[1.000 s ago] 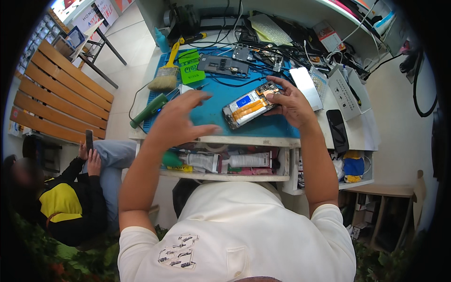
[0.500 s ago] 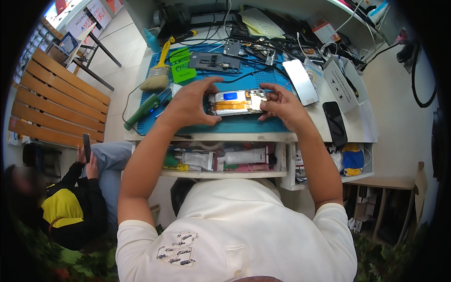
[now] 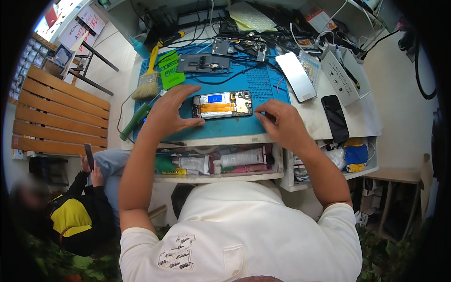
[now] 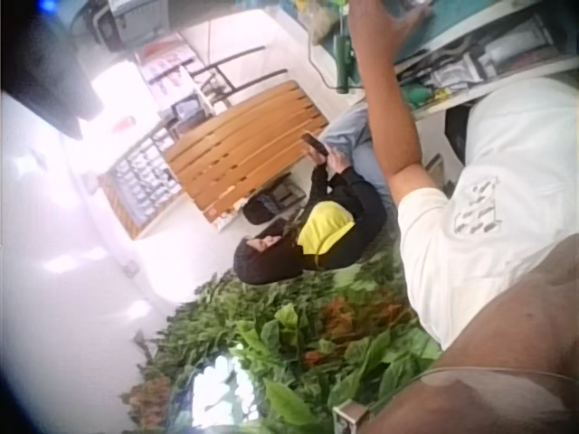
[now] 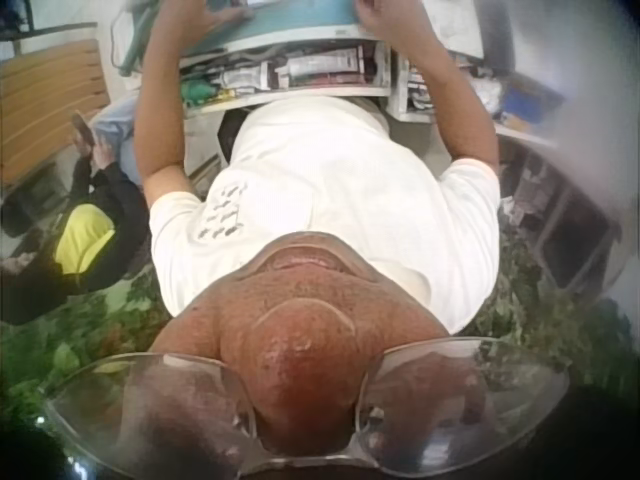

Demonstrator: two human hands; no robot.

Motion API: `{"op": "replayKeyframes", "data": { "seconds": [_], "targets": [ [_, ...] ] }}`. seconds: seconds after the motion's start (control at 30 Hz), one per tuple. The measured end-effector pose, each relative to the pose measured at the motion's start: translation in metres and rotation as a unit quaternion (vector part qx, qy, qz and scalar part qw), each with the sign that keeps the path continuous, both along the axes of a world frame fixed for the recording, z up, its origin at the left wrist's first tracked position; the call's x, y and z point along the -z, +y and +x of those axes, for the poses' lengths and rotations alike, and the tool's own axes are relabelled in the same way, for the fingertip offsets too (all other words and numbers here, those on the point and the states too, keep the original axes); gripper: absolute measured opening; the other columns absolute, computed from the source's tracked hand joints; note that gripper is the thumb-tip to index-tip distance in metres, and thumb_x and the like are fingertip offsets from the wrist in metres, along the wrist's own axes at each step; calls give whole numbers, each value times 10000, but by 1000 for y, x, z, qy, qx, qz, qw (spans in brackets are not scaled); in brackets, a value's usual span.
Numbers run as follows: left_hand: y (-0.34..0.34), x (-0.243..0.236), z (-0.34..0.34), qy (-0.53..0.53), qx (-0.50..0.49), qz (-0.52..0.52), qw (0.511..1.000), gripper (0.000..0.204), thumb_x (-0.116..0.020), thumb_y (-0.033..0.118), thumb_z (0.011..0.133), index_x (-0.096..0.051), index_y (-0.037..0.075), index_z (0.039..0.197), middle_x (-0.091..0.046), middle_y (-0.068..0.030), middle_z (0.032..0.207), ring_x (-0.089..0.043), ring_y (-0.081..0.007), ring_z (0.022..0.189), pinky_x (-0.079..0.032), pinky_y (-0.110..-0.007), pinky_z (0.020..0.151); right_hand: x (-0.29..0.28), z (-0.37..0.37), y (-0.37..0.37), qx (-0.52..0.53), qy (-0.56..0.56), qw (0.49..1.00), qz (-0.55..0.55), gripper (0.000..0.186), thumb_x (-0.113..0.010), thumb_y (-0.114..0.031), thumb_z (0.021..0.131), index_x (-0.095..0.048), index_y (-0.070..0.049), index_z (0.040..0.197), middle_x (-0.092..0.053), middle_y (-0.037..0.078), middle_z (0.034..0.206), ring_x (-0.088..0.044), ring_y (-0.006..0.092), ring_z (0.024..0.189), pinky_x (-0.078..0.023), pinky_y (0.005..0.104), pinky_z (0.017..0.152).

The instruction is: The person is repairing a mobile phone by reassembling internal parts, applying adhesive to the frame, and preparing to attach the back panel.

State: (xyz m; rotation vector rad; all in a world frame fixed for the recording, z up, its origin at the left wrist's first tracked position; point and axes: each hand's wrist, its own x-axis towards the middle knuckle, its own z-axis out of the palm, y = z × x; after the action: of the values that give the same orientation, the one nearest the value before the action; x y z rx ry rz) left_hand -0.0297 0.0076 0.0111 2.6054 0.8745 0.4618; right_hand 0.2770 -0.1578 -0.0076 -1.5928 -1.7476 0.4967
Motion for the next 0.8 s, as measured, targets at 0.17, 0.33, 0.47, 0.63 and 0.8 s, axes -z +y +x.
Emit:
{"op": "replayKeyframes", "data": {
  "seconds": [0.17,0.33,0.47,0.63,0.8],
  "targets": [
    [-22,8,-15,-24,10,44,999,844,-995,379,760,-675,119,1497,-673,-124,1513,-650,-349,1382,-555,-459,1142,5,-17,-3,-20,-97,995,25,233,-765,-103,985,-769,-58,1213,-693,123,960,-711,325,858,-566,434,728],
    [-44,22,-22,-20,21,82,996,770,-950,440,801,-713,75,1436,-654,-130,1541,-594,-371,1450,-491,-499,1208,1,-21,-1,-37,-148,988,9,248,-759,-101,990,-764,-49,1232,-646,110,945,-691,301,876,-559,437,725],
    [-45,22,-28,-8,26,91,995,770,-950,463,783,-737,44,1393,-658,-147,1544,-576,-387,1478,-462,-534,1231,1,-22,-4,-37,-136,990,0,281,-768,-96,972,-767,-44,1248,-638,117,936,-677,301,852,-550,435,714],
    [-43,11,-24,5,31,82,996,780,-929,517,800,-724,49,1390,-675,-160,1505,-563,-404,1491,-453,-575,1226,-2,-17,0,-44,-131,990,21,300,-801,-97,927,-780,-34,1219,-635,119,918,-665,307,816,-543,429,694],
    [-39,-4,-19,24,42,72,996,765,-923,532,813,-722,44,1367,-695,-162,1451,-585,-403,1452,-462,-565,1218,-2,-16,2,-44,-115,992,7,308,-813,-99,921,-776,-35,1220,-631,112,912,-659,299,809,-538,428,676]
  ]
}}
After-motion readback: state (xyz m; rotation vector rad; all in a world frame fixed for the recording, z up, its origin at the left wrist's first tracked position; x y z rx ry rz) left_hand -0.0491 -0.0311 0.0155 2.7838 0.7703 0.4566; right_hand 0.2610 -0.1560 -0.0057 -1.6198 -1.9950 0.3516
